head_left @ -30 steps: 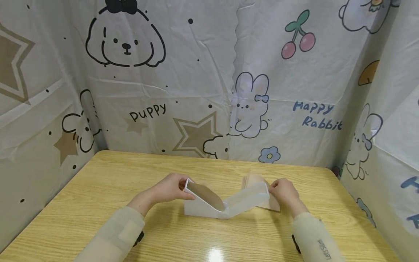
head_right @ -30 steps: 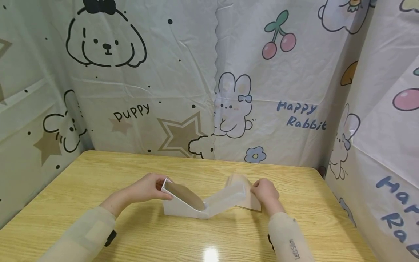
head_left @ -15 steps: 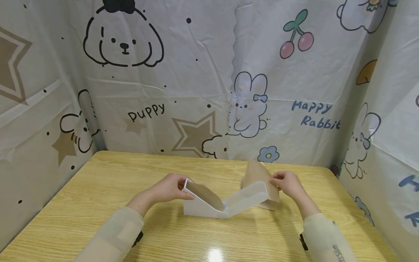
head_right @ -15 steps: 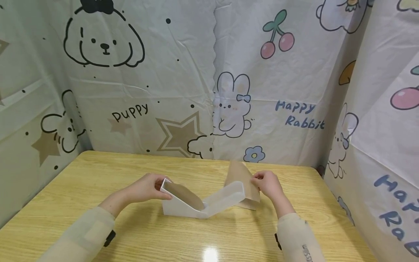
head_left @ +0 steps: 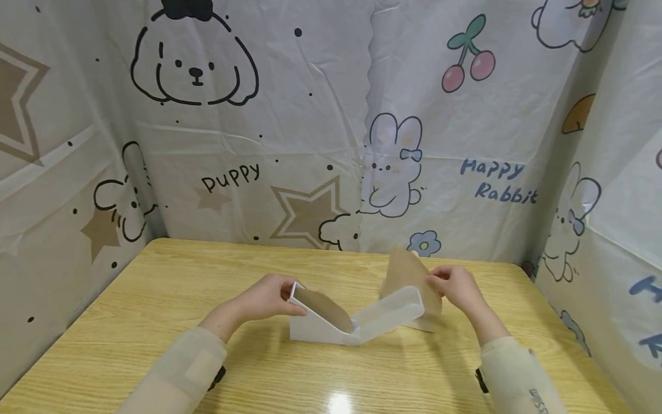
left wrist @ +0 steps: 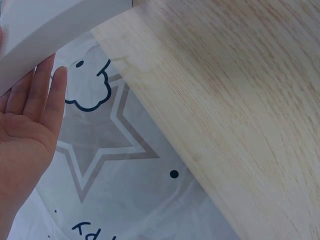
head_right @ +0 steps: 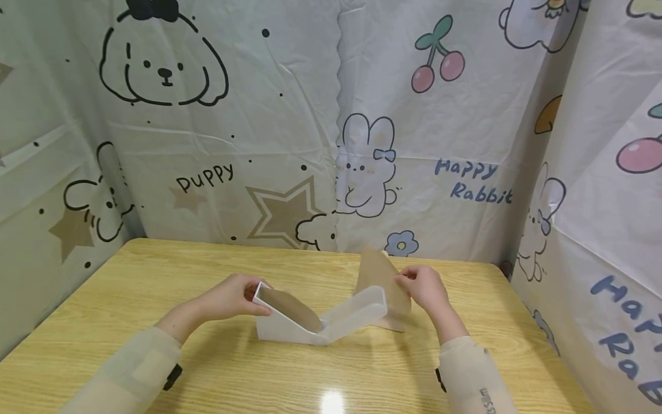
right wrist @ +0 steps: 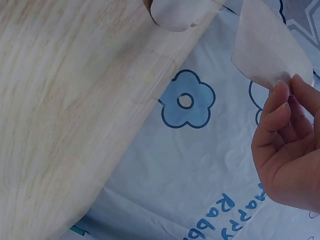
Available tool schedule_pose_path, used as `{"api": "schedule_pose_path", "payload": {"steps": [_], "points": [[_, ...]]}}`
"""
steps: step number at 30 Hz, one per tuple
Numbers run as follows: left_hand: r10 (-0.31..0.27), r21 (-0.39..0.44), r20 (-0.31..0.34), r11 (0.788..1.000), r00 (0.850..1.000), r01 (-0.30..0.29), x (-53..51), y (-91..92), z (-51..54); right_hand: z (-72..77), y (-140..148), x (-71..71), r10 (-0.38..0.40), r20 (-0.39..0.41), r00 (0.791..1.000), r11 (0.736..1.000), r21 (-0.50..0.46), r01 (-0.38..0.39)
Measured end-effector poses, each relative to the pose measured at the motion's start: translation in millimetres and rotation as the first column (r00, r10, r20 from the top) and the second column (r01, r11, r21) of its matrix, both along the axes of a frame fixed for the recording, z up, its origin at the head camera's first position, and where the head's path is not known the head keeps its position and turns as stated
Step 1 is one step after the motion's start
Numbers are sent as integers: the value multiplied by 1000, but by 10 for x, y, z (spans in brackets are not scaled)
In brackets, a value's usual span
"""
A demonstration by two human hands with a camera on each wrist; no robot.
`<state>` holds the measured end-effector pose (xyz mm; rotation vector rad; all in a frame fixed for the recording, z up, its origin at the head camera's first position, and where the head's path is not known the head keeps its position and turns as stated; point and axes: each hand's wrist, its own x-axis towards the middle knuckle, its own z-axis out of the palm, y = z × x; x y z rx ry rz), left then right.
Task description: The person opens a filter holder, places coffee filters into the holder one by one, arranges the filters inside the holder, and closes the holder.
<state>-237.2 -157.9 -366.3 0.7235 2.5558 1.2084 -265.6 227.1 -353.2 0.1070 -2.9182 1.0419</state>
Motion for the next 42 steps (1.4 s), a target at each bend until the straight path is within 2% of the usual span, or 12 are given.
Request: {"api": "schedule_pose_path", "payload": {"steps": [10, 17, 27, 42], "points": [[-1, -1, -3, 1000, 1000, 1, -6, -1, -7, 93, -13, 42, -9, 10, 1000, 1000, 2, 9], [-7, 1, -3, 1000, 1000, 7, -14, -6, -16, 159, -16, 52, 0, -42, 999, 1000, -12, -1], [-3, -5, -11, 1000, 1000, 3, -13, -10, -14, 331, -88, 92, 1, -69, 998, 1000, -25, -3], [-7, -6, -15, 1000, 1000, 7, -5, -7, -9, 501, -210, 153, 21, -112, 993, 999, -28, -25]]}}
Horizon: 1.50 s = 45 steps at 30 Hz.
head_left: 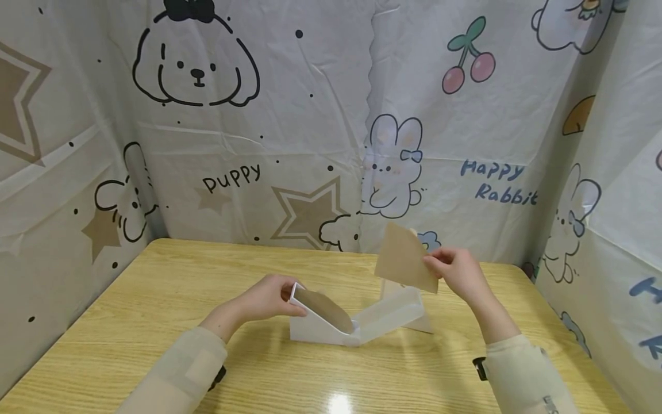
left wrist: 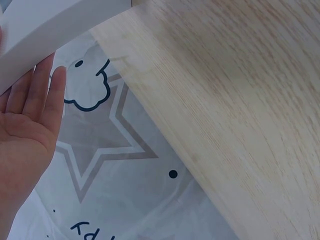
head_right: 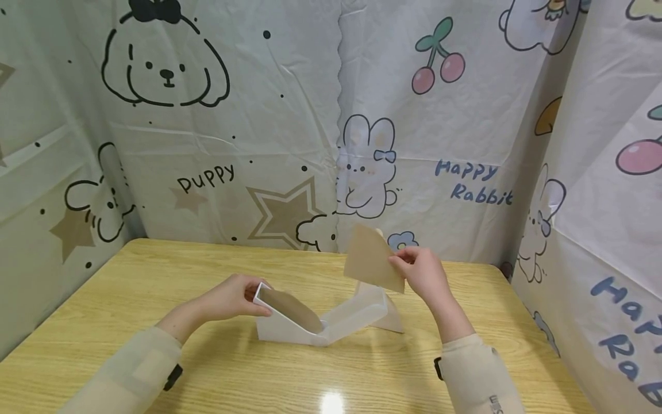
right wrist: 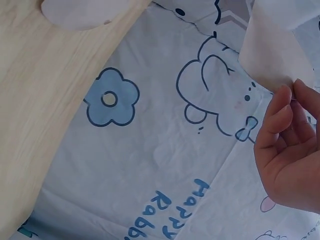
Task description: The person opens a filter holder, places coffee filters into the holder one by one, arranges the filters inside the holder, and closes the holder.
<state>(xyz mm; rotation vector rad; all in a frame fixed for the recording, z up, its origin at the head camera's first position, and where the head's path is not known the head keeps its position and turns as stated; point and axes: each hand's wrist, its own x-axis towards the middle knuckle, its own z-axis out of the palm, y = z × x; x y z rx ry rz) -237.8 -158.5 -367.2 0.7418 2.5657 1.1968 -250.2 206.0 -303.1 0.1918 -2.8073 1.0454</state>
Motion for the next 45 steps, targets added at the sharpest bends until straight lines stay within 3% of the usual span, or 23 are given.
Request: {"api": "schedule_pose_path", "payload": {"steps": [21, 45], "points": [[-13, 4, 18, 1000, 1000, 13, -15, -10, 16, 217, -379, 158, 78, -55, 995, 995, -52, -81], [-11, 12, 4, 1000, 1000, 11, -12, -4, 3, 69, -742, 210, 173, -53, 983, 983, -45, -176]]}}
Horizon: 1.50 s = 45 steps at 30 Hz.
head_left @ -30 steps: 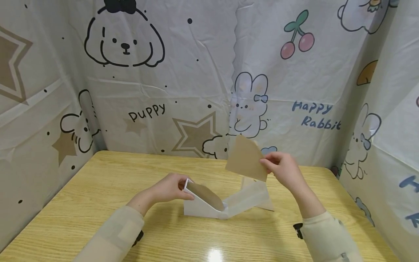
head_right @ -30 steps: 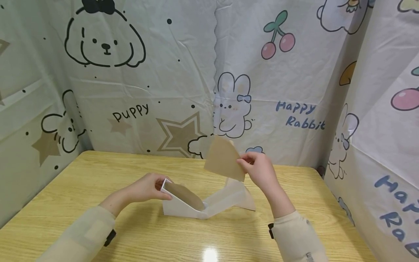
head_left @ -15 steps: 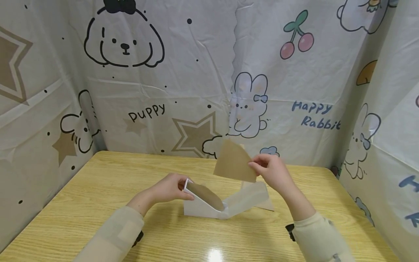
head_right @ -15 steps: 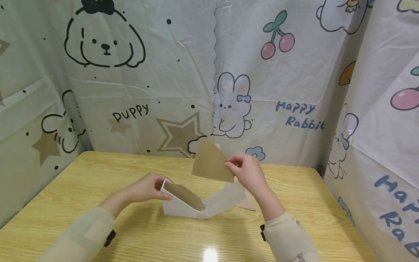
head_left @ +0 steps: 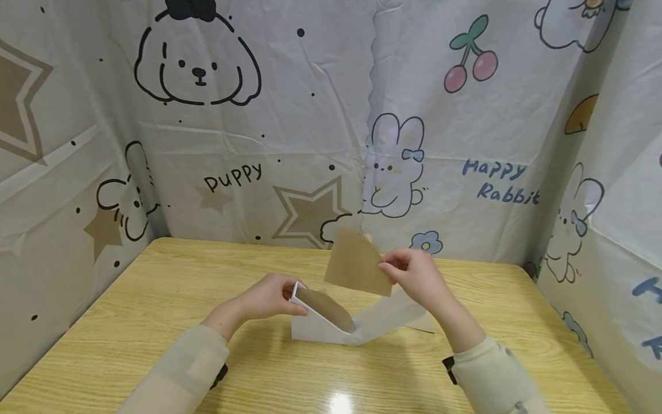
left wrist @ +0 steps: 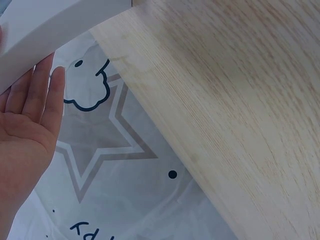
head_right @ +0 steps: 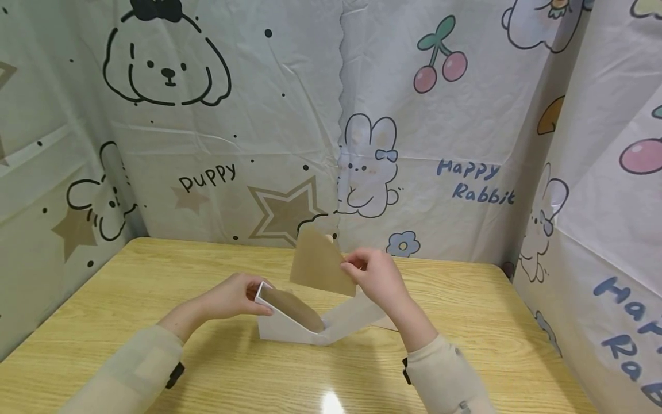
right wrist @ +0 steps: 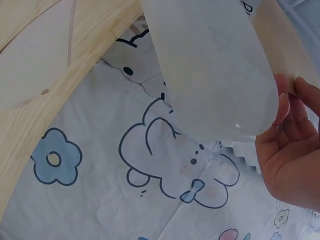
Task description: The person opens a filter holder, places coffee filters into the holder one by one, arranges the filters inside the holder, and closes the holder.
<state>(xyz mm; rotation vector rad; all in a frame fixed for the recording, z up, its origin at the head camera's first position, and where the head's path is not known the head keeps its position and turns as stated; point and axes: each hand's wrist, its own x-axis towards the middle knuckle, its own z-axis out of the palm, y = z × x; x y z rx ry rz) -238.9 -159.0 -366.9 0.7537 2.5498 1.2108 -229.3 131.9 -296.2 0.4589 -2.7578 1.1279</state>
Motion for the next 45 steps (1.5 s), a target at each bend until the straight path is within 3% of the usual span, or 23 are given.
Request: {"api": "schedule_pose_path", "payload": {"steps": [12, 26, 33, 40, 45], "points": [[-4, 15, -8, 1000, 1000, 5, 3, 4, 1, -113, -158, 5, 102, 16, 995, 995, 5, -102], [8, -4, -15, 1000, 1000, -8, 12, 4, 10, -270, -314, -7, 93, 24, 995, 992, 86, -94], [9, -14, -26, 1000, 1000, -10, 7, 8, 4, -356, -380, -9, 142, 31, 989, 982, 121, -144], [11, -20, -28, 1000, 1000, -12, 4, -1, 1, -448, -457, 15, 131, 59, 990, 977, 164, -139], [19, -15, -18, 1000, 1000, -19, 13, 2, 4, -501, -501, 36, 178, 72, 981, 967, 174, -189]]}}
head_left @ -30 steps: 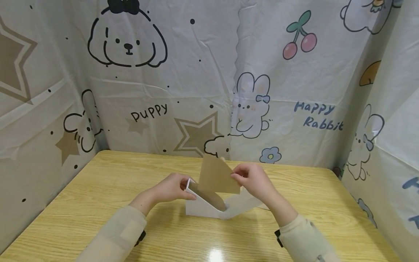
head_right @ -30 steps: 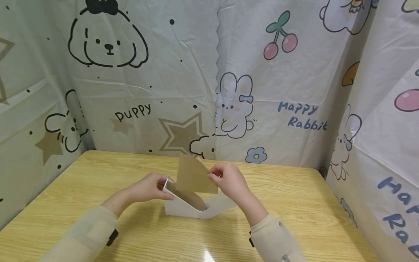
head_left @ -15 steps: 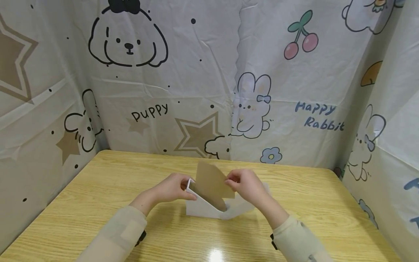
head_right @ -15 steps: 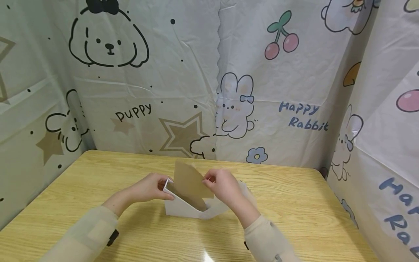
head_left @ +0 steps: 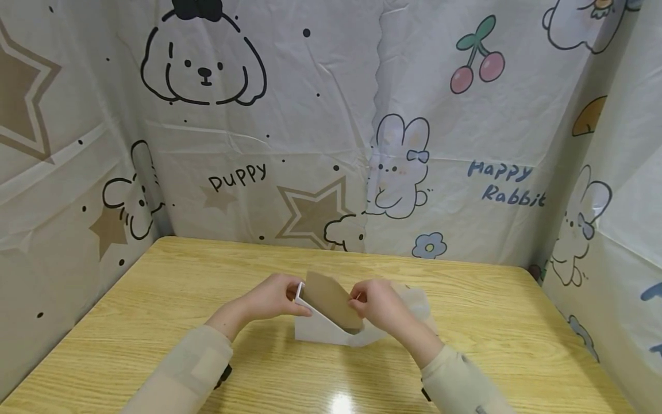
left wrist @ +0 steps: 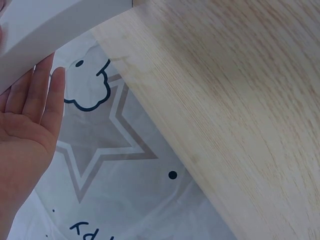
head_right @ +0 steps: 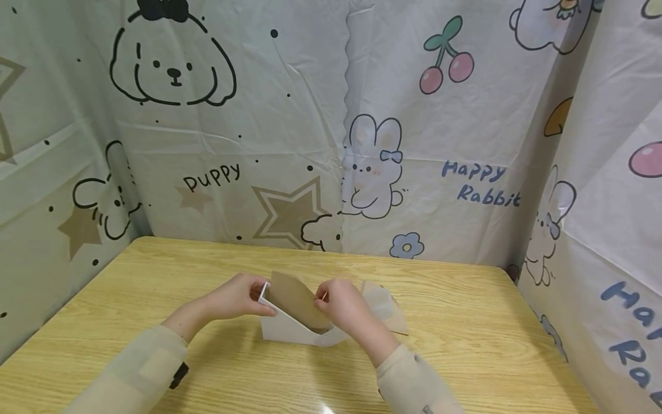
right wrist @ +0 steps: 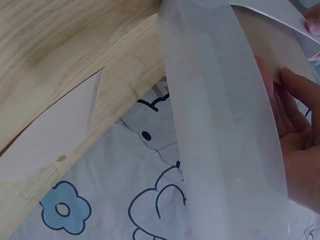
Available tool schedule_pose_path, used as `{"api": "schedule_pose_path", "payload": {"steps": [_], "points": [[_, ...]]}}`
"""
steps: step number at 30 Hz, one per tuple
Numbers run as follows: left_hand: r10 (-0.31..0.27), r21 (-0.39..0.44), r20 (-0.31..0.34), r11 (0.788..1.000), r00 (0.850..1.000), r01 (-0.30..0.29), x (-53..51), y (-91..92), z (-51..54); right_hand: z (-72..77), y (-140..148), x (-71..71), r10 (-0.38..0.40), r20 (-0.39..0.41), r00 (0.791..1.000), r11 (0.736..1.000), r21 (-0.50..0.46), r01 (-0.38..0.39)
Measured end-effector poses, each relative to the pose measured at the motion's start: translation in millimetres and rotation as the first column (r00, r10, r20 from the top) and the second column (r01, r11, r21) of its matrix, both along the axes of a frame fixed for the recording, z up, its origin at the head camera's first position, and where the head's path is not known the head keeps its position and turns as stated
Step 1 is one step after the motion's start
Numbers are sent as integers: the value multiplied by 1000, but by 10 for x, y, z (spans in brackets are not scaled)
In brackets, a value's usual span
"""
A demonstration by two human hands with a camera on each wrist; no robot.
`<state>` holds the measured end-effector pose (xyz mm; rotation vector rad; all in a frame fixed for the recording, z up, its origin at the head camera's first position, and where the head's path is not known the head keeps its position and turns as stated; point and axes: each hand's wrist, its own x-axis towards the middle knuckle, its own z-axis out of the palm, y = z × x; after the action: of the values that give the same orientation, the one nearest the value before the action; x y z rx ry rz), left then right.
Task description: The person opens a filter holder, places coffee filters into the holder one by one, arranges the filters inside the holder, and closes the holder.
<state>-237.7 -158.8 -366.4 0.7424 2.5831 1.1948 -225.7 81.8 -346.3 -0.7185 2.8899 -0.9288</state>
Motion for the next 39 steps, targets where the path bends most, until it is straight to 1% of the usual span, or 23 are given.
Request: {"api": "schedule_pose_path", "payload": {"steps": [2, 5, 10, 17, 24, 28, 35, 37, 39], "points": [[5, 3, 4, 1000, 1000, -5, 2, 1, 1, -19, -13, 5, 16, 1, 1000, 1000, 8, -16], [10, -2, 4, 1000, 1000, -10, 4, 3, 1, -41, -30, 8, 19, 24, 1000, 999, 26, -20], [10, -5, -2, 1000, 1000, -10, 2, 4, 1, -76, -50, 4, 34, 31, 999, 998, 61, -35], [-1, -2, -6, 1000, 1000, 1, -8, 0, -4, -102, -72, 17, 64, 10, 998, 995, 72, -65], [-4, 10, 8, 1000, 1000, 4, -6, 0, -2, -163, -95, 9, 70, -29, 997, 994, 91, -67], [-6, 13, 13, 1000, 1000, 6, -10, 7, -4, -174, -105, 9, 65, -27, 997, 993, 101, -62], [-4, 13, 19, 1000, 1000, 4, -17, 7, -8, -141, -108, 12, 66, -21, 998, 991, 118, -63], [-5, 12, 18, 1000, 1000, 5, -19, 4, -12, -95, -92, 12, 45, -25, 999, 992, 120, -42], [-9, 12, 19, 1000, 1000, 8, -17, -2, -14, -13, -55, 13, 2, -37, 999, 993, 117, 3]]}}
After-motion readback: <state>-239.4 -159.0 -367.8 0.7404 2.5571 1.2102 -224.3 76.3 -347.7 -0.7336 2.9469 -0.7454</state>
